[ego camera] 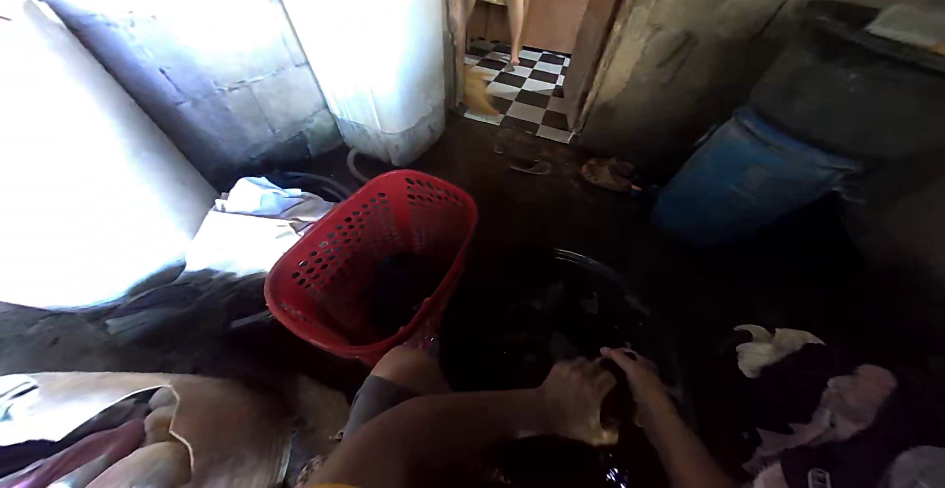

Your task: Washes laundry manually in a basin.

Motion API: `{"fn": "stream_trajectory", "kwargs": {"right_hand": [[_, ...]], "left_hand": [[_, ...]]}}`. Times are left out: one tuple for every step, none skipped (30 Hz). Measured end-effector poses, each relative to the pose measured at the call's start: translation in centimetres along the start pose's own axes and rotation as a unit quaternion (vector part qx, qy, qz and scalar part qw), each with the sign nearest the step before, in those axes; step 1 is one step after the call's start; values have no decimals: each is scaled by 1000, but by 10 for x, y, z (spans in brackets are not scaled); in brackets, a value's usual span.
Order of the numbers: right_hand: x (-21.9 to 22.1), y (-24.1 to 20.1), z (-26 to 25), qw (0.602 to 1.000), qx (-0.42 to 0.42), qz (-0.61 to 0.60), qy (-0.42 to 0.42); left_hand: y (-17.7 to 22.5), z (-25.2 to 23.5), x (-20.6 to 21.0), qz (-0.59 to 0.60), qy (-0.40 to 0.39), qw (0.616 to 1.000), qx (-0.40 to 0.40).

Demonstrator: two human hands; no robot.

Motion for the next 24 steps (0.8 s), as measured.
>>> {"fn": "stream_trajectory", "kwargs": {"right_hand": [[-3, -1, 0, 999, 6, -45, 6], [-3, -5, 2, 995, 9, -103, 9], [0, -11, 5, 985, 9, -174, -2], [2, -21, 10, 970, 10, -242, -23], [4, -30, 14, 958, 7, -283, -47], [5, -38, 18, 950, 6, -303, -78], [3, -44, 19, 945, -3, -309, -103], [1, -49, 19, 943, -17, -307, -128], [-4, -51, 17, 942, -33, -302, -141], [-9, -52, 15, 942, -43, -301, -146], [-15, -54, 14, 940, -50, -302, -150], [-20, -55, 14, 940, -54, -303, -146], [-26, -56, 13, 942, -51, -304, -135], [-31, -55, 11, 944, -47, -302, -122], [-35, -54, 11, 946, -41, -302, -108], [-37, -54, 10, 948, -38, -301, -96], [-38, -54, 9, 950, -36, -297, -92], [-38, -53, 8, 951, -34, -293, -90], [-37, -52, 6, 953, -32, -288, -84], [-36, -51, 6, 957, -29, -277, -76], [-35, -50, 7, 962, -25, -263, -67], [-33, -49, 7, 967, -21, -248, -56], [-30, -50, 7, 973, -18, -226, -44], [-28, -51, 8, 980, -17, -195, -35]], "left_hand": [[-20, -7, -9, 98, -36, 987, -126], [-41, -10, -19, 209, -40, 944, -251], [-58, -9, -31, 326, -1, 880, -346], [-72, -9, -43, 427, 61, 808, -403], [-81, -8, -59, 500, 120, 741, -431], [-89, -9, -75, 552, 168, 689, -439], [-95, -10, -93, 588, 202, 653, -433], [-102, -10, -114, 611, 230, 630, -421], [-111, -9, -138, 618, 258, 626, -401], [-120, -8, -164, 614, 282, 636, -372], [-128, -4, -193, 606, 304, 652, -340], [-135, 2, -223, 593, 325, 667, -312], [-141, 11, -253, 577, 340, 681, -295], [-146, 23, -279, 561, 353, 690, -289], [-154, 36, -302, 552, 365, 690, -292], [-161, 50, -322, 542, 378, 688, -299], [-169, 66, -338, 525, 392, 687, -315], [-178, 85, -350, 498, 404, 687, -343], [-190, 106, -357, 456, 411, 688, -388], [-205, 128, -361, 389, 409, 694, -446], [-222, 150, -363, 304, 395, 708, -500], [-238, 168, -370, 174, 375, 741, -530], [-245, 178, -378, 3, 334, 778, -532], [-242, 180, -381, -165, 266, 797, -517]]}}
Point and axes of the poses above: each hand's wrist, its own z-axis away from the middle knuckle, its own x-axis out of the palm, y = z × x, the point moved 9 cm from there along -z, towards the middle knuckle
